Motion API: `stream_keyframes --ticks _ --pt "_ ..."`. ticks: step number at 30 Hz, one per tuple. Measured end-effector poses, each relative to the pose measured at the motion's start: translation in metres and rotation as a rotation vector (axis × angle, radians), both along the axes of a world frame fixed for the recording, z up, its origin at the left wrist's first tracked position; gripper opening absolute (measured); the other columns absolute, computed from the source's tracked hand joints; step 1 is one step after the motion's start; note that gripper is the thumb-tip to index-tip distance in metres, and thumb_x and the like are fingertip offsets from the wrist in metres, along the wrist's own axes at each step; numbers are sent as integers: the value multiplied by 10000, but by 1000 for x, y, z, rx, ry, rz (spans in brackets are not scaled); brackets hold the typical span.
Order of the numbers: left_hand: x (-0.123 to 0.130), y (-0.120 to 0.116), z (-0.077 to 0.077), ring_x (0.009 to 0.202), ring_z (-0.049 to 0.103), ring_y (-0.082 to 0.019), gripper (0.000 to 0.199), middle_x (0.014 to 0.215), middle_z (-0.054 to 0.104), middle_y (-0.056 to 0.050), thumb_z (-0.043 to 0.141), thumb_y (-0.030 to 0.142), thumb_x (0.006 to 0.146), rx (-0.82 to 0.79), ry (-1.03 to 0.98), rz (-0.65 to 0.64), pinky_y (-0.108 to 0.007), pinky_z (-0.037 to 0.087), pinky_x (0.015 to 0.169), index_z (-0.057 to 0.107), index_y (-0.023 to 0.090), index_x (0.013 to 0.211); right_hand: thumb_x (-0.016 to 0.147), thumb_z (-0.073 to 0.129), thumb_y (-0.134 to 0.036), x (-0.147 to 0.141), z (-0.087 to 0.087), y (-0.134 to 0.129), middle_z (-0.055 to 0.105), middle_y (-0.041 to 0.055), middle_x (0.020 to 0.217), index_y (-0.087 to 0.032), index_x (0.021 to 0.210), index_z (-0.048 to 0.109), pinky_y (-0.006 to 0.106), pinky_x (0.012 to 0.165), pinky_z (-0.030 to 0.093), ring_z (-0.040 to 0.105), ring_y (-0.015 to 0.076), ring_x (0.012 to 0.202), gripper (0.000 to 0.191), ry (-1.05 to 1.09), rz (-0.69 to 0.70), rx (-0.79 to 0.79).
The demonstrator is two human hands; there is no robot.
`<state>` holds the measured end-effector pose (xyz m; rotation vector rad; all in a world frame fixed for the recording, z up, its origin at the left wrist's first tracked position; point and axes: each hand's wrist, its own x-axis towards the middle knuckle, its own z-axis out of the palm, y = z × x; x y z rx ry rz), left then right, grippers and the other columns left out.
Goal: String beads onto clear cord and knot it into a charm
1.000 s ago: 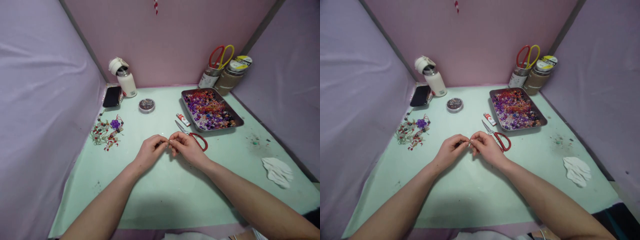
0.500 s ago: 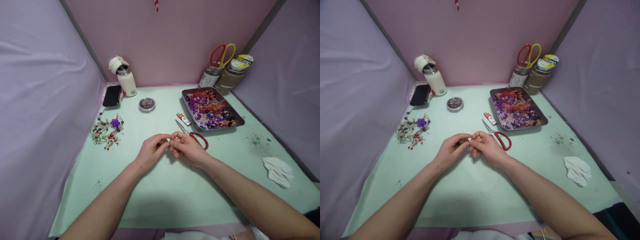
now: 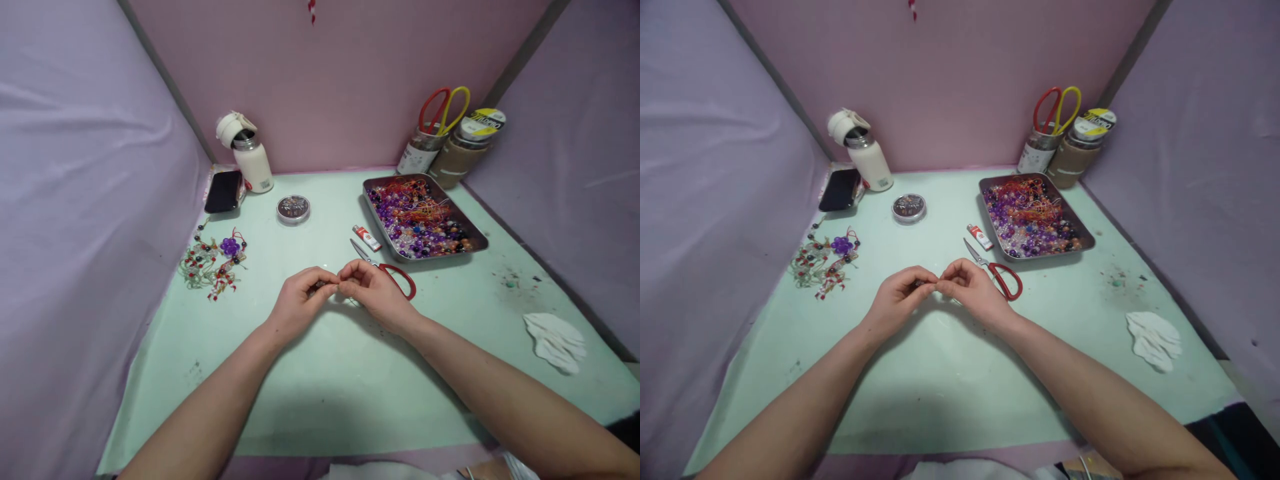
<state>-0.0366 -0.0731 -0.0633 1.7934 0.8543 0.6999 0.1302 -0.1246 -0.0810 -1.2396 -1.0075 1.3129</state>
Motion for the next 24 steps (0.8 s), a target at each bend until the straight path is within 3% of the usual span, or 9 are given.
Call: stream_keyframes --ticks 7,12,19,24 --pt "2 1 2 731 557 -137 113 807 667 -27 597 269 811 -45 11 81 -255 419 689 674 186 814 779 678 -387 2 5 0 593 3 817 -204 859 566 306 727 462 565 142 761 229 -127 -86 79" --pt "3 4 4 713 549 -131 125 800 668 -19 616 291 786 -143 -6 150 -256 420 683 668 180 814 808 650 -336 1 7 -2 603 24 852 -199 825 603 315 752 466 576 156 808 146 -292 -14 190" --pt "5 2 4 714 535 -124 124 778 647 -13 617 280 781 -272 5 47 -254 406 686 664 170 810 886 537 -256 5 6 -3 626 18 848 -206 859 596 298 733 447 574 147 796 82 -447 -58 289" --pt "3 2 6 678 499 -106 128 761 625 1 639 294 783 -360 -27 -43 -251 387 667 673 173 812 897 524 -213 8 8 -4 608 -6 766 -201 847 564 278 688 416 552 132 713 65 -651 -18 336"
